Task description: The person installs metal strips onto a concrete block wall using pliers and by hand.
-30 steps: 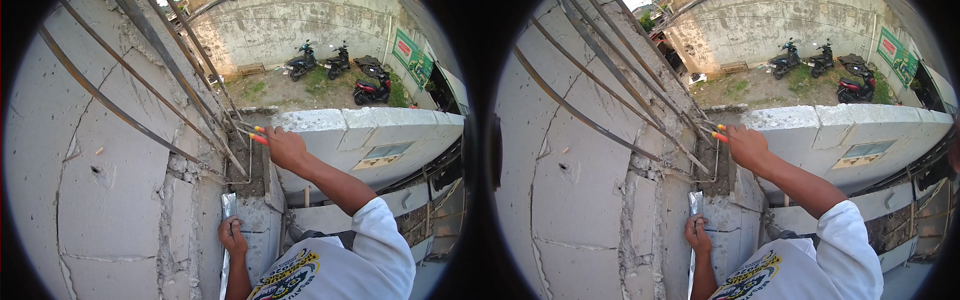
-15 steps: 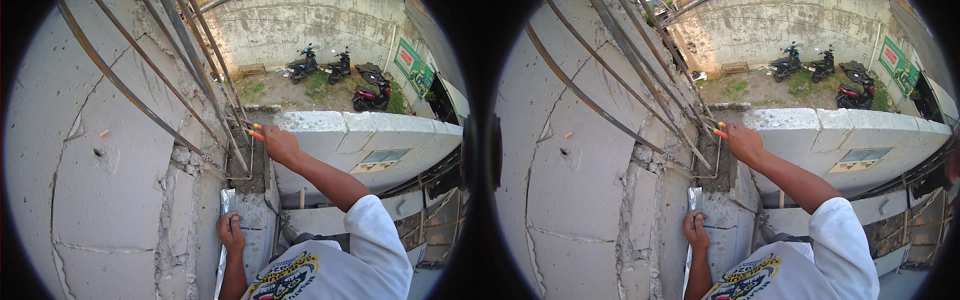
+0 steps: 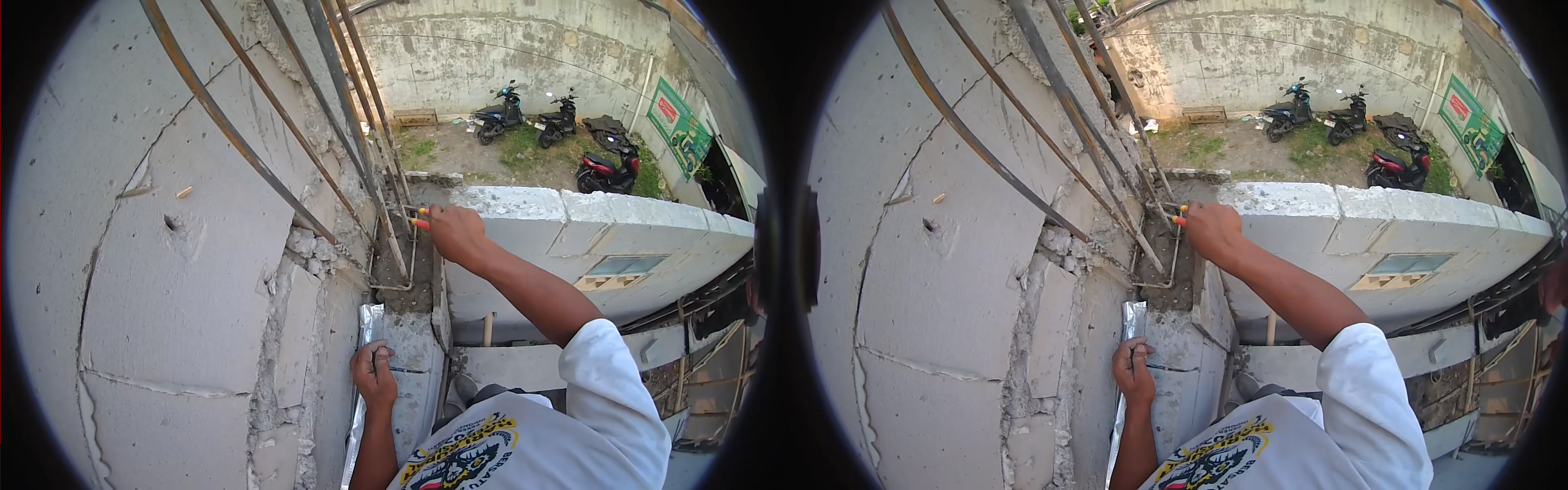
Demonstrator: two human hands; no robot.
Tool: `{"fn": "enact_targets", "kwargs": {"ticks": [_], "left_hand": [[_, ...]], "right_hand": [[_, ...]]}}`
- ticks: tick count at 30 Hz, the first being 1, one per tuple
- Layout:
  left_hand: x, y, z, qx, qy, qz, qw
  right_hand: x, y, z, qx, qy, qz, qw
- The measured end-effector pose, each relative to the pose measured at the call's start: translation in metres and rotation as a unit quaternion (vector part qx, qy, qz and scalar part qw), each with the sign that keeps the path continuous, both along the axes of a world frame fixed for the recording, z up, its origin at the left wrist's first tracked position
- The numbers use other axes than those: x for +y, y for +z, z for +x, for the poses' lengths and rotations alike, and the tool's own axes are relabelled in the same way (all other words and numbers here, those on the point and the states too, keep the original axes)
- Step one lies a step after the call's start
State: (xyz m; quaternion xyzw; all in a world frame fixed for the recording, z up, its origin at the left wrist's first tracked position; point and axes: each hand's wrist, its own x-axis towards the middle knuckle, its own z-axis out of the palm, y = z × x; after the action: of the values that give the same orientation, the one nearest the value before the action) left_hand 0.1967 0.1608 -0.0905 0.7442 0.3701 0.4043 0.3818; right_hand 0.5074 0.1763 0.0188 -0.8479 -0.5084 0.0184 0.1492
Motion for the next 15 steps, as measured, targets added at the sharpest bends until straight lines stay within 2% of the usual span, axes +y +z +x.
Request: {"fn": "enact_targets", "kwargs": {"ticks": [2,6,8,10,11,13,15], "left_hand": [[0.0,0.001,-0.005,0.003,0.01,-0.021,1.0],[-0.008,0.002,0.0,-0.001,0.001,-0.001,1.0],[0.004,0.006,0.007,-0.004,-0.004,0.025,1.0],[-0.002,0.005,-0.003,-0.016,0.012,-0.074,0.997],[-0.001,0.006,-0.005,-0.013,0.014,-0.076,0.997],[-0.002,0.008,-0.002,-0.011,-0.008,-0.024,1.0],[-0.005,0.002,-0.001,-0.005,-0.008,-0.008,1.0]], "right_hand": [[-0.009,0.017,-0.002,-0.023,-0.007,0.028,0.999],[0.001,-0.028,-0.011,-0.005,-0.047,0.014,0.999],[0.006,-0.007,-0.002,-0.022,-0.005,-0.027,0.999],[-0.004,0.014,0.002,-0.032,0.011,-0.014,0.999],[-0.009,0.019,0.001,-0.036,0.017,0.002,0.999],[0.001,-0.026,-0.005,-0.047,-0.006,0.011,0.999],[-0.002,-0.036,-0.006,-0.057,-0.032,0.025,0.998]]}}
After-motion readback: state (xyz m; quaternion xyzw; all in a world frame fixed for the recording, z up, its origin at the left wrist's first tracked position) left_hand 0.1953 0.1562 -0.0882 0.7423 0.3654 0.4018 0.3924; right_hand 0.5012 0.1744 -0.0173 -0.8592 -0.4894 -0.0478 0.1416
